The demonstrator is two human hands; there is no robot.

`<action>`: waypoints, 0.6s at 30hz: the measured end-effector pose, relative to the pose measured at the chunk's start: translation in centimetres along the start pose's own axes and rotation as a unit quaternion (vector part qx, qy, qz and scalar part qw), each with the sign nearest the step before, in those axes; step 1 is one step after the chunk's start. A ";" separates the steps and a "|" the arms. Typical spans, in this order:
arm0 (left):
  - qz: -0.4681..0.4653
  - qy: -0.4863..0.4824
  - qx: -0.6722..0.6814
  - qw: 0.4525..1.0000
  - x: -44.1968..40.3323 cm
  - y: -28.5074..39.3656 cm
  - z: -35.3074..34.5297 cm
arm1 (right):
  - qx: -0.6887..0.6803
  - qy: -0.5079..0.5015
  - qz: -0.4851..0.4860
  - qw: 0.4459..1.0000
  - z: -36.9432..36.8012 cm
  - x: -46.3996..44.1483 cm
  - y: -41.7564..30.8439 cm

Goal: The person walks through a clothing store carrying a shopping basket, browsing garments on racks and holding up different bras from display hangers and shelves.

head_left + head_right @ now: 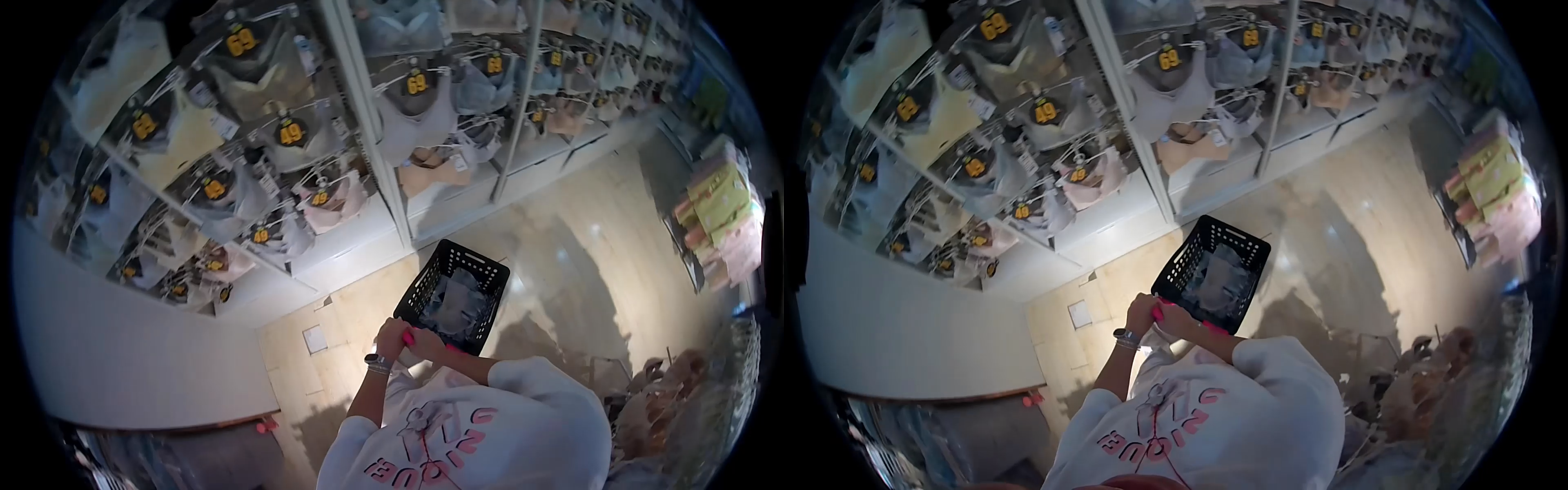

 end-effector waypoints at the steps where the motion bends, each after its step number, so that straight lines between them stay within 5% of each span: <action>1: -0.009 0.007 0.011 1.000 -1.5 -0.2 -0.4 | 0.003 0.011 -0.017 1.000 0.6 -1.3 1.3; 13: -0.196 -0.023 0.077 0.977 -20.1 1.5 -6.9 | -0.016 0.192 -0.142 0.971 13.9 -9.3 7.8; 18: -0.262 -0.064 0.096 0.958 -26.9 5.6 -11.2 | 0.114 0.259 -0.189 0.940 21.6 -9.0 9.2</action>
Point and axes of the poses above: each hand's wrist, its own x-axis away from the middle knuckle, its own z-axis out of the back of the hand, y = z × x, the point moved 9 cm from there along -x, towards the middle knuckle, and after that the axes turned 12 degrees about -x, right-handed, at the moved point
